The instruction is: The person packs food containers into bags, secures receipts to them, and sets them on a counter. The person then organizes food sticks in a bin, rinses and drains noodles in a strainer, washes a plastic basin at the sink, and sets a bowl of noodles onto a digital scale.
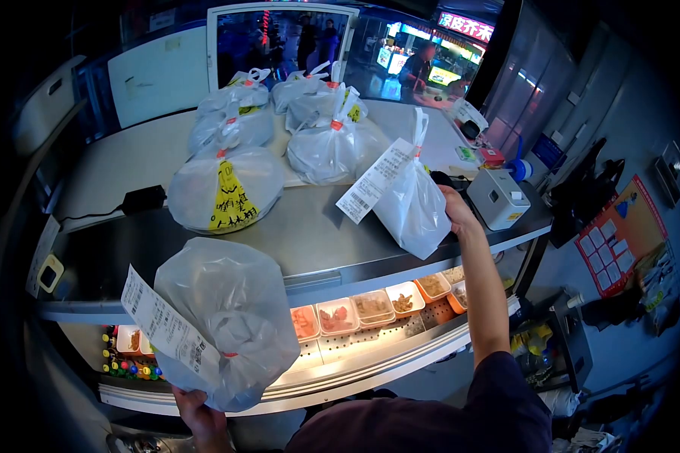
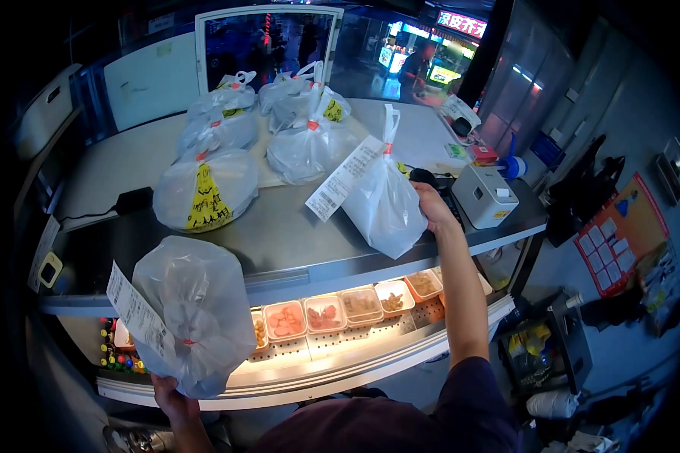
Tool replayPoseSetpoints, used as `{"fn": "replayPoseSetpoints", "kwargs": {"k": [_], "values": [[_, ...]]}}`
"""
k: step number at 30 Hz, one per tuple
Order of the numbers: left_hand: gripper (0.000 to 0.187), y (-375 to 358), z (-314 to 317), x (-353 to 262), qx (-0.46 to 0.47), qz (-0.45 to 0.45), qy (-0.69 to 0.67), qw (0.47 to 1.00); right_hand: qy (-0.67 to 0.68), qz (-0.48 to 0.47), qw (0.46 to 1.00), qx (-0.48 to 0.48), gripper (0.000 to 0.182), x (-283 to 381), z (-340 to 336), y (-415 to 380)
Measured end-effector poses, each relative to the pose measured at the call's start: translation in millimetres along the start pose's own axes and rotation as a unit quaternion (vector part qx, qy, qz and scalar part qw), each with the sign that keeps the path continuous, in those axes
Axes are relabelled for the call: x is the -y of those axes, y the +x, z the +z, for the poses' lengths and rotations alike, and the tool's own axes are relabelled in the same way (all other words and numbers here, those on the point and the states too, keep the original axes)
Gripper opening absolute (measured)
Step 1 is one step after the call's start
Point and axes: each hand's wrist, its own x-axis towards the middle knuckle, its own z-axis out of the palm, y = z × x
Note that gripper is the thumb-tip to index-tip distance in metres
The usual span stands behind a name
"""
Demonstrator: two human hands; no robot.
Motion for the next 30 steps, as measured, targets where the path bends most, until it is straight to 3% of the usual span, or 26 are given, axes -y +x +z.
{"fn": "replayPoseSetpoints", "kwargs": {"k": [9,14,15,17,18,21,23,26,30], "values": [[0.078,9,4,1,0.01,-0.001,0.01,1.0,-0.002,-0.007,1.0,0.005,0.02,-6,-6,6],[0.079,14,0,-7,-0.001,0.015,0.001,1.0,0.009,-0.056,0.988,-0.144,0.025,-22,45,-30],[0.08,15,-3,-9,0.007,0.011,-0.007,1.0,-0.016,-0.009,0.985,-0.169,0.026,-22,56,-43],[0.077,19,-7,-22,0.047,0.01,0.004,0.999,0.06,-0.007,0.995,-0.083,0.027,-22,76,-53],[0.074,20,-6,-28,0.094,0.0,0.019,0.995,0.061,-0.004,0.995,-0.077,0.027,-23,83,-48],[0.073,26,11,-37,0.075,0.032,0.044,0.996,0.117,-0.026,0.99,-0.074,0.028,-30,108,-27],[0.064,38,12,-42,0.067,0.034,0.03,0.997,0.205,-0.039,0.976,-0.069,0.02,-32,126,-12],[0.043,54,12,-58,-0.028,0.035,0.018,0.999,0.226,-0.046,0.971,-0.066,0.018,-40,133,-3],[0.035,69,15,-95,0.007,0.054,0.05,0.997,0.208,-0.078,0.97,-0.096,0.018,-48,121,-12]]}}
